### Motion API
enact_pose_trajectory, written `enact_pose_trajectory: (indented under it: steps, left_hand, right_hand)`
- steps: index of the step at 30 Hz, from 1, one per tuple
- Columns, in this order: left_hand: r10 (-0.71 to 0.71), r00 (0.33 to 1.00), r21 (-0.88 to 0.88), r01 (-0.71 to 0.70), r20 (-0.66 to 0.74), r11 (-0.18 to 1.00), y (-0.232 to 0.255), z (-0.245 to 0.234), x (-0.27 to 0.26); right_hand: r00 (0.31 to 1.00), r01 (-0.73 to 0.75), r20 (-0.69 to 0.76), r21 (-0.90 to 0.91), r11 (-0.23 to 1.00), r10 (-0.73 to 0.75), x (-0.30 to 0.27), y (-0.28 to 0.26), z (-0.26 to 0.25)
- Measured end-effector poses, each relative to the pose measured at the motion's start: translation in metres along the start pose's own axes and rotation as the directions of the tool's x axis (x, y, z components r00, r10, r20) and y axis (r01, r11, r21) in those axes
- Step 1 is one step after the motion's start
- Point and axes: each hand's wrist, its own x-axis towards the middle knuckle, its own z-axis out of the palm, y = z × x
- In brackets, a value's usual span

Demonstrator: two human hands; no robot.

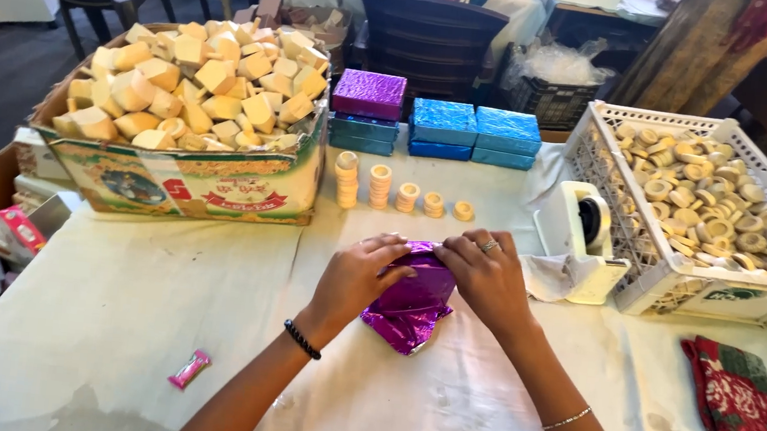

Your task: Wrapping small boxes and items in foil and purple wrapping paper.

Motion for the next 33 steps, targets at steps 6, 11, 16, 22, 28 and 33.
enact_pose_trajectory:
  steps: [6,11,16,22,28,33]
  left_hand:
    - [0.126,0.973,0.059,-0.116,-0.193,0.991,0.001,0.015,-0.016]
    - [0.22,0.937,0.211,-0.165,-0.271,0.963,0.008,0.014,-0.02]
    - [0.228,0.935,0.22,-0.17,-0.271,0.961,0.01,0.015,-0.02]
    - [0.209,0.937,0.219,-0.149,-0.281,0.964,0.013,0.015,-0.026]
    - [0.222,0.933,0.226,-0.16,-0.283,0.961,0.01,0.017,-0.027]
    - [0.2,0.94,0.223,-0.14,-0.275,0.965,0.01,0.02,-0.029]
  right_hand:
    - [0.984,0.152,0.112,-0.14,0.978,-0.137,-0.033,0.02,-0.017]
    - [0.604,-0.791,0.009,-0.113,0.601,0.797,-0.091,0.121,-0.014]
    - [0.373,-0.904,0.126,-0.176,0.39,0.919,-0.112,0.205,-0.027]
    - [0.177,-0.984,0.405,0.06,0.167,0.897,-0.149,0.244,-0.001]
    - [0.004,-0.811,0.561,0.486,-0.326,0.828,-0.162,0.208,-0.028]
    - [0.085,-0.942,0.365,0.334,-0.045,0.927,-0.155,0.177,-0.029]
